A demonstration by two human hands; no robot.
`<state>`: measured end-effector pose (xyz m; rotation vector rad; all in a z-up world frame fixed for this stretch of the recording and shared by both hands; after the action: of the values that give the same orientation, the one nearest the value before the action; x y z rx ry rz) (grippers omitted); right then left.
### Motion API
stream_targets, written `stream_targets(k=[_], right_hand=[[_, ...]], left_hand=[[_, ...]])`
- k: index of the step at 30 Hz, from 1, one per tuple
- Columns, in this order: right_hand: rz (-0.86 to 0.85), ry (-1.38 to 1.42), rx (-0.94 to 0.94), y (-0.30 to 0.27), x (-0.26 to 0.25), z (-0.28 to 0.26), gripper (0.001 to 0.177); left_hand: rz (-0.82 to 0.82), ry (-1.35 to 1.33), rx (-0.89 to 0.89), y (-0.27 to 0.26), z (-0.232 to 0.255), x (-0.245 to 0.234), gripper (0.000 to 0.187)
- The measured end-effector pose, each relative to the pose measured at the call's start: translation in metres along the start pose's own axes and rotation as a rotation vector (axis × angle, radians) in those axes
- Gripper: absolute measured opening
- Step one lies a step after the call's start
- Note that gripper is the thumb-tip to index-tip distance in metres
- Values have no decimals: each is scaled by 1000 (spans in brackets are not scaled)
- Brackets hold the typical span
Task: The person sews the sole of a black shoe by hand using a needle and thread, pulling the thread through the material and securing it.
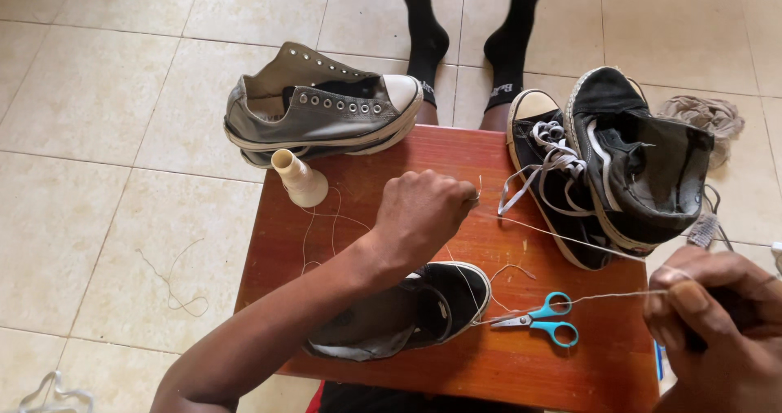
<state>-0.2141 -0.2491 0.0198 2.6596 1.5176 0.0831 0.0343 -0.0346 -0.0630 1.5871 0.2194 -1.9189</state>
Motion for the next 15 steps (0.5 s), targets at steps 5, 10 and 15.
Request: stream_targets(k=[5, 10, 15], right_hand=[[267, -402, 106, 20, 17, 19, 15], [228, -187, 155, 11, 2, 40, 15], [200, -29, 185, 5, 6, 38, 9]], left_hand=[[-68, -32, 49, -3, 5, -3, 45], [-26, -65, 60, -7, 5, -7, 31], [128, -125, 184, -4, 50, -48, 74]])
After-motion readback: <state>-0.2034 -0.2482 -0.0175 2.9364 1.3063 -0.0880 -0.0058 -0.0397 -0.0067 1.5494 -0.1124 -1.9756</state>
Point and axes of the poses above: each hand's wrist, its own y-axis towards the middle knuckle, its own x-axis out of the palm, z = x × y, the point moved 4 cm from there along y, towards the middle knuckle, and after that the axes turned 7 degrees about x, right-handed, at the moved point
